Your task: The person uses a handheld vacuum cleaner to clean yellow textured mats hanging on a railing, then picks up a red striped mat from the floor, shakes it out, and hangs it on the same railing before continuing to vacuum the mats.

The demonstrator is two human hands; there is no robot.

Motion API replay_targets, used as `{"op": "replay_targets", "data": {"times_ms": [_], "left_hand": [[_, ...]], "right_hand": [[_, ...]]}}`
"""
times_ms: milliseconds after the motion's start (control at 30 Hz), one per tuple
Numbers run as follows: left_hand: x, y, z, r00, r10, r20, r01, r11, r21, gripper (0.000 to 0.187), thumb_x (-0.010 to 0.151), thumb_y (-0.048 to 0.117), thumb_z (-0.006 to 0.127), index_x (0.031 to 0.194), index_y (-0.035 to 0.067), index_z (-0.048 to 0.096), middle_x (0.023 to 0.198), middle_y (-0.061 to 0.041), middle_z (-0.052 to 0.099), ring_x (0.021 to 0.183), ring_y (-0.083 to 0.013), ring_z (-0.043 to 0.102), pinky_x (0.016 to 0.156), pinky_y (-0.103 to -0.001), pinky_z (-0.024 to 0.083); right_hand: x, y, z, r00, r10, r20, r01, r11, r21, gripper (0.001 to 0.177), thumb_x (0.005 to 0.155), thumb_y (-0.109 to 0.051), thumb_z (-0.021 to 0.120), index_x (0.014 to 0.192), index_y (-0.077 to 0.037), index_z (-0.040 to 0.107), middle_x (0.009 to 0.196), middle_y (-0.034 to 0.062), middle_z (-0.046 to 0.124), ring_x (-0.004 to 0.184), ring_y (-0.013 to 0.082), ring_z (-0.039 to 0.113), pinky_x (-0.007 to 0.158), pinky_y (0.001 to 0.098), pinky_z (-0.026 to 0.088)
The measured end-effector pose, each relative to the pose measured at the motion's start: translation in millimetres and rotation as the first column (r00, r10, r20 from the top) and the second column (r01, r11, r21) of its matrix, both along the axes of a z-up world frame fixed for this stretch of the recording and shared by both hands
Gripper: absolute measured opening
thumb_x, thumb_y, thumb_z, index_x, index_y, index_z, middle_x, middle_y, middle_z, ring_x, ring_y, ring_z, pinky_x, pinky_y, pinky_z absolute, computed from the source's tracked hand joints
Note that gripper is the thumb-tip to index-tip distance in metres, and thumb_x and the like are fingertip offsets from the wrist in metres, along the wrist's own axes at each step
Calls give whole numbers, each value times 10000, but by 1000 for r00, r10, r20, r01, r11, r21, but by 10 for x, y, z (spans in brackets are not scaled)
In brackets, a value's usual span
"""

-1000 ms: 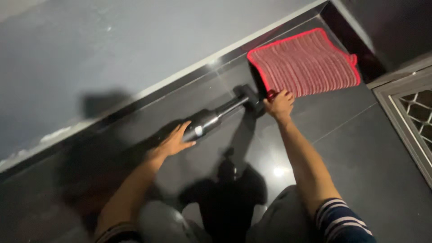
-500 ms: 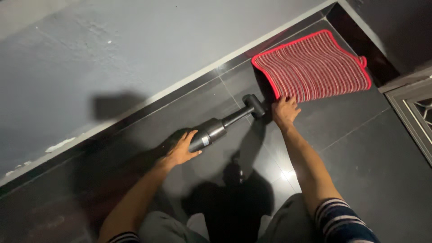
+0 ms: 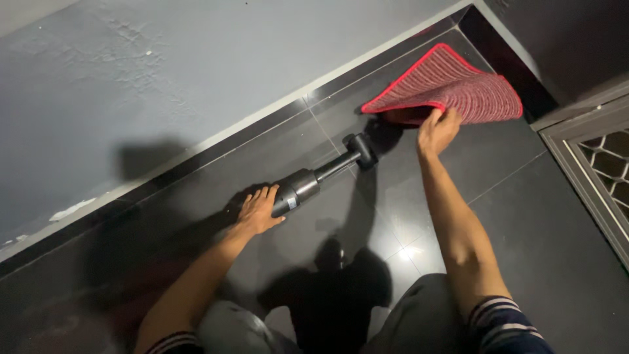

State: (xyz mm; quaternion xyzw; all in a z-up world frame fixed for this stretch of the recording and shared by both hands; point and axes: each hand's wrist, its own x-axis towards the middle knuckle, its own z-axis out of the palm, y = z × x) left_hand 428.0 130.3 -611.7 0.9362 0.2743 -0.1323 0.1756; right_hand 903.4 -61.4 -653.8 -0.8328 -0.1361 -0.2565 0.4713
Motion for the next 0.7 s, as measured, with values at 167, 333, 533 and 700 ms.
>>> {"op": "replay_targets", "data": {"times_ms": [167,333,533,700], "left_hand": [[20,-15,-136,998,-56,-15,56,997,59,977,786,373,852,1523,69,287,1415,-153,480,1336,-331,467,1109,-512,371],[79,1,-291,994,-96,-49,100,990,101,979,776,340,864,1517,64,287,1430,-161,460,1350,-328,447,1099,-509,363],[237,-124,-57,998,-59,-4,59,985,160,926,778,368,853,1484,51,344,1441,-171,439,1356,-337,436,1116,-478,342],[652,-355,573,876,-157,457,84,981,176,870,764,390,850,1421,10,424,1405,-235,418,1275,-413,433,1025,-535,324]], "right_hand": [[173,-254,599,998,-13,61,4,989,147,238,1035,-227,585,992,5,606,923,214,637,827,376,610,791,454,487],[218,-533,1211,992,42,118,-67,973,219,232,1047,-181,575,903,1,567,781,118,589,704,217,557,667,382,504],[69,-719,1735,974,219,54,-226,941,251,277,1077,-169,542,856,-8,500,731,75,547,661,120,498,607,333,459],[63,-848,2126,960,261,103,-278,935,220,236,1077,-129,533,888,5,487,820,92,518,694,165,546,644,350,459]]}}
